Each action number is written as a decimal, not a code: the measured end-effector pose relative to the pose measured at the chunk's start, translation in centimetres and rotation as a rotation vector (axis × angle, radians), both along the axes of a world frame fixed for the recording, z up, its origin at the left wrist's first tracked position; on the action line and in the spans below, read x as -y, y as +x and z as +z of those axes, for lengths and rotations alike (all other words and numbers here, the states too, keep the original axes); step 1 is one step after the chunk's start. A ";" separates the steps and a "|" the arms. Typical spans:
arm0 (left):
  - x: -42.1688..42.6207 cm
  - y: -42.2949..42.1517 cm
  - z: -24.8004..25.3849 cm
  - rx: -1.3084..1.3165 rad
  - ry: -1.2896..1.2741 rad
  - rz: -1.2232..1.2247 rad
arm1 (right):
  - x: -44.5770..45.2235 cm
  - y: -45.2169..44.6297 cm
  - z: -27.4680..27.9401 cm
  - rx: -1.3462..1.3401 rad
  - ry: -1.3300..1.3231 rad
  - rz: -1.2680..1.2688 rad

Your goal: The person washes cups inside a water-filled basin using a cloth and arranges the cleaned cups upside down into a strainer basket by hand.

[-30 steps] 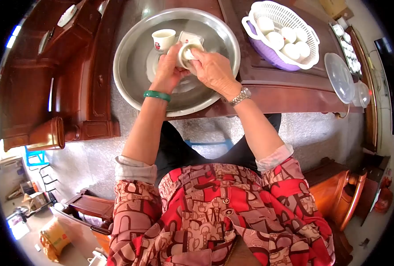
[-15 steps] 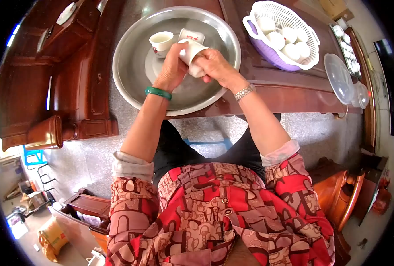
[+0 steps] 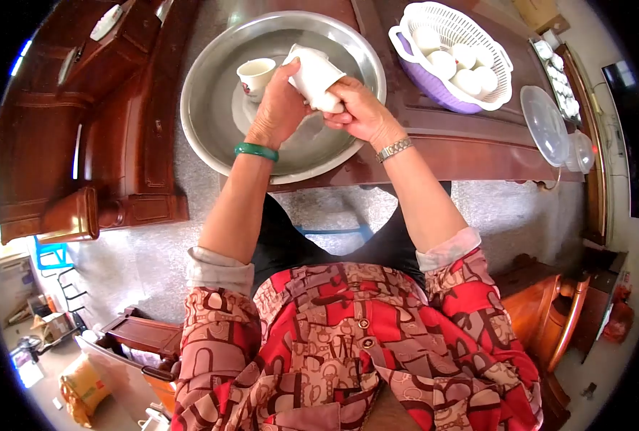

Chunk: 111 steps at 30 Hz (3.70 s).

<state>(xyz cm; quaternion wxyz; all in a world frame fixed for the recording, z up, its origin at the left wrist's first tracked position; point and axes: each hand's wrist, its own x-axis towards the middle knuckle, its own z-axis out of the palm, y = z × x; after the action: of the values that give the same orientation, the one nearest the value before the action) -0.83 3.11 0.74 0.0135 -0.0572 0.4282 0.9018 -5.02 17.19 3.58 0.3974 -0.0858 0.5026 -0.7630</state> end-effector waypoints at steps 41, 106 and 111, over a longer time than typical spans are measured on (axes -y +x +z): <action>1.3 0.0 -1.2 0.288 -0.327 0.074 | 2.4 0.4 -3.6 -1.028 0.799 -0.080; 3.5 -0.1 -2.3 0.227 0.458 0.055 | 1.2 0.4 -4.3 -0.859 0.405 -0.453; 2.2 0.4 0.2 0.320 0.329 0.243 | 1.5 0.3 -4.9 -0.797 0.398 -0.434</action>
<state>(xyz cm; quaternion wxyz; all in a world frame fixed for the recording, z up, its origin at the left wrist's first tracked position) -0.48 0.92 0.95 -0.0182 -0.2470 0.2580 0.9339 -4.72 15.66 -1.30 0.0152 -0.1866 0.7577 -0.6251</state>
